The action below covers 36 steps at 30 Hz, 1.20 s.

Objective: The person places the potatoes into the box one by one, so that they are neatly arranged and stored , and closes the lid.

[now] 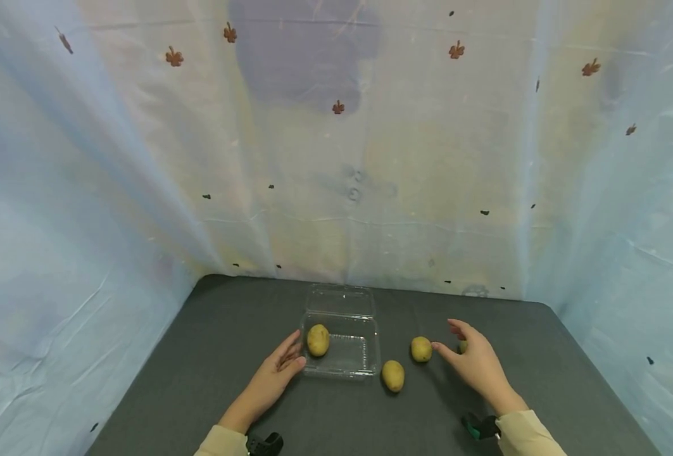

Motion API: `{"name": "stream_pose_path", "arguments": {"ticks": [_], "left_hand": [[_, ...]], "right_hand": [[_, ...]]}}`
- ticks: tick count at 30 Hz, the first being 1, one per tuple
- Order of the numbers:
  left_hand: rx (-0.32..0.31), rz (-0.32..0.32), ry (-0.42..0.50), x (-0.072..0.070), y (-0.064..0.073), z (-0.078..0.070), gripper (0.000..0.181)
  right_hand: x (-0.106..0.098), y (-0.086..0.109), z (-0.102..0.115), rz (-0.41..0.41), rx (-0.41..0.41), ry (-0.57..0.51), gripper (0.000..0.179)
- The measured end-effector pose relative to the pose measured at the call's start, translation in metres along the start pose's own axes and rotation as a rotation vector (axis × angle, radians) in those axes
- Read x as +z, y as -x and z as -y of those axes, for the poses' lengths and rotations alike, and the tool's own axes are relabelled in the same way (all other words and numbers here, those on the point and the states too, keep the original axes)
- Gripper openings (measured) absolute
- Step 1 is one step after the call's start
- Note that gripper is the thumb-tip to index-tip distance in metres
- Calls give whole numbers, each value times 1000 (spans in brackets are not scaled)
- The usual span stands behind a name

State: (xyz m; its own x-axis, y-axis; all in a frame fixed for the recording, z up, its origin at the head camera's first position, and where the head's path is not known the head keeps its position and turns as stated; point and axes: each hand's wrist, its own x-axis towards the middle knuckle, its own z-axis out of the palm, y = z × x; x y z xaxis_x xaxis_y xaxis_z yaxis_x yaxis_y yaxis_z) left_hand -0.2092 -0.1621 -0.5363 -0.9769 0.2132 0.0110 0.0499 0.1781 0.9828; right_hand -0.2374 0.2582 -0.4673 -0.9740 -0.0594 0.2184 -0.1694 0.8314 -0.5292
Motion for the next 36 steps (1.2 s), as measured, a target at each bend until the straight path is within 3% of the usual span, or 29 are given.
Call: {"name": "stream_pose_path", "arguments": {"ticks": [8,17,30,36], "left_hand": [[6,-12,-15,1,0,-1,63],[-6,3,-25,1,0,-1,64],[-6,14,-5,2,1,0,62],[-4,15,-11,1,-1,2,63]], "right_hand": [[-10,3,-21,12,70,-2,93],[-20,6,-34,-10,141,-24,97],[-18,5,-54,89,268,-67,103],[-16,4,-61,105,274,-69,102]]}}
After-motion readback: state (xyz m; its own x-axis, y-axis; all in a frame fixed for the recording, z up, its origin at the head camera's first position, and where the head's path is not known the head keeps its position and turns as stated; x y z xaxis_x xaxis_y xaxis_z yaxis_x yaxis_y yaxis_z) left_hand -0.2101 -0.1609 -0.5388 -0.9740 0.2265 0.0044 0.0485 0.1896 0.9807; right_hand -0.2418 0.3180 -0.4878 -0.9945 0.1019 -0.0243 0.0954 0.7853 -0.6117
